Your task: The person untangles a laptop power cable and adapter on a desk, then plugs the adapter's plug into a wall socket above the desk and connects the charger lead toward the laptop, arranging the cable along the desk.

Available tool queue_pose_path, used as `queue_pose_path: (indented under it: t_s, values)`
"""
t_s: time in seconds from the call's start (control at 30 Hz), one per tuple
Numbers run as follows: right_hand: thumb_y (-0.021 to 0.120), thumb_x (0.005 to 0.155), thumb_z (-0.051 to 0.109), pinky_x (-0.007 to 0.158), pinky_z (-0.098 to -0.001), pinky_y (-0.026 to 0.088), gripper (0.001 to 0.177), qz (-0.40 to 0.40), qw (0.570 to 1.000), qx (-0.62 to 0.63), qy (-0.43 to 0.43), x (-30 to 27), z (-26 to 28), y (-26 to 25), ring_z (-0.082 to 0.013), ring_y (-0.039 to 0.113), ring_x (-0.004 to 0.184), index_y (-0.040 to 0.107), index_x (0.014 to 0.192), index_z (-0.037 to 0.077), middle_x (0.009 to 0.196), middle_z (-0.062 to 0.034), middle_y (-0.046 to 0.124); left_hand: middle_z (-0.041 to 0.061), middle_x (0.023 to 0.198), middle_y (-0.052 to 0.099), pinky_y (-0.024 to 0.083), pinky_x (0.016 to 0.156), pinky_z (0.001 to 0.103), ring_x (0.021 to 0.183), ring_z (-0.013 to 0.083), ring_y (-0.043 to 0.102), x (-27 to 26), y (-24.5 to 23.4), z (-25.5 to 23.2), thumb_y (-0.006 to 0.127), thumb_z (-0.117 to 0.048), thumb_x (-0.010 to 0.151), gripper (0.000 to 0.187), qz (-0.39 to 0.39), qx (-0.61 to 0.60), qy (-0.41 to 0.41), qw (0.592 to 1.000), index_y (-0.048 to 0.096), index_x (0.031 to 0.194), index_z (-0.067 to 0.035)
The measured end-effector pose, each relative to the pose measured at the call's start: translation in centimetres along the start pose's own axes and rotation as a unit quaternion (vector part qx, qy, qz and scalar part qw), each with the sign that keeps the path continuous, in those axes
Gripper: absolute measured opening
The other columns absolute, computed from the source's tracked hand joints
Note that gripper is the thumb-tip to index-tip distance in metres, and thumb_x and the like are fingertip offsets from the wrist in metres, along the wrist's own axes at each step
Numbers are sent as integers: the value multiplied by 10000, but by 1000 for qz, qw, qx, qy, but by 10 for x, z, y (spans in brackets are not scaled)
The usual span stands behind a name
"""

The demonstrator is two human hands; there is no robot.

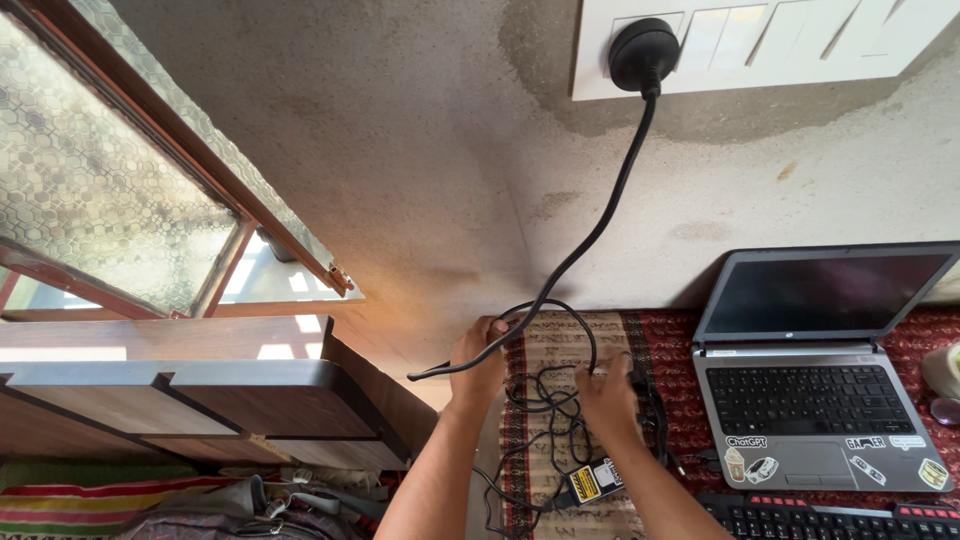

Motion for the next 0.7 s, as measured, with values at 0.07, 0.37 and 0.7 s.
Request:
queue_pose_path:
  t_s: [0.07, 0.37, 0.7]
  values:
    - [545, 1018, 285, 785, -433, 621, 375, 106, 993, 54, 21, -6, -17, 16, -261, 733, 906, 598, 1330, 83, 1072, -154, 753, 176, 799, 723, 518, 673, 496, 681, 333, 675, -3, 6, -2, 507, -240, 1046, 283, 40, -45, -35, 998, 718, 1117, -66]
    - [467, 1060, 241, 713, -352, 656, 353, 54, 927, 351, 125, 10, -7, -26, -217, 734, 724, 630, 1300, 39, 896, -155, 734, 256, 1323, 615, 450, 980, 508, 1263, 427, 577, -40, 26, -28, 694, -328, 956, 680, 199, 8, 98, 975, 417, 1509, -46]
    - [485, 1080, 356, 732, -345, 611, 428, 46, 856, 513, 46, 1, 14, -99, -188, 664, 779, 576, 1318, 13, 990, -106, 667, 189, 1047, 738, 523, 785, 515, 965, 416, 685, -69, 22, -73, 655, -340, 946, 381, 81, 38, 110, 990, 684, 1239, -98]
Point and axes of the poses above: each hand's wrist, its own x-axis towards the middle knuckle, its own y-axis out of the palm, z = x × y, the point moved 5 cm from there along x, towards the middle knuckle
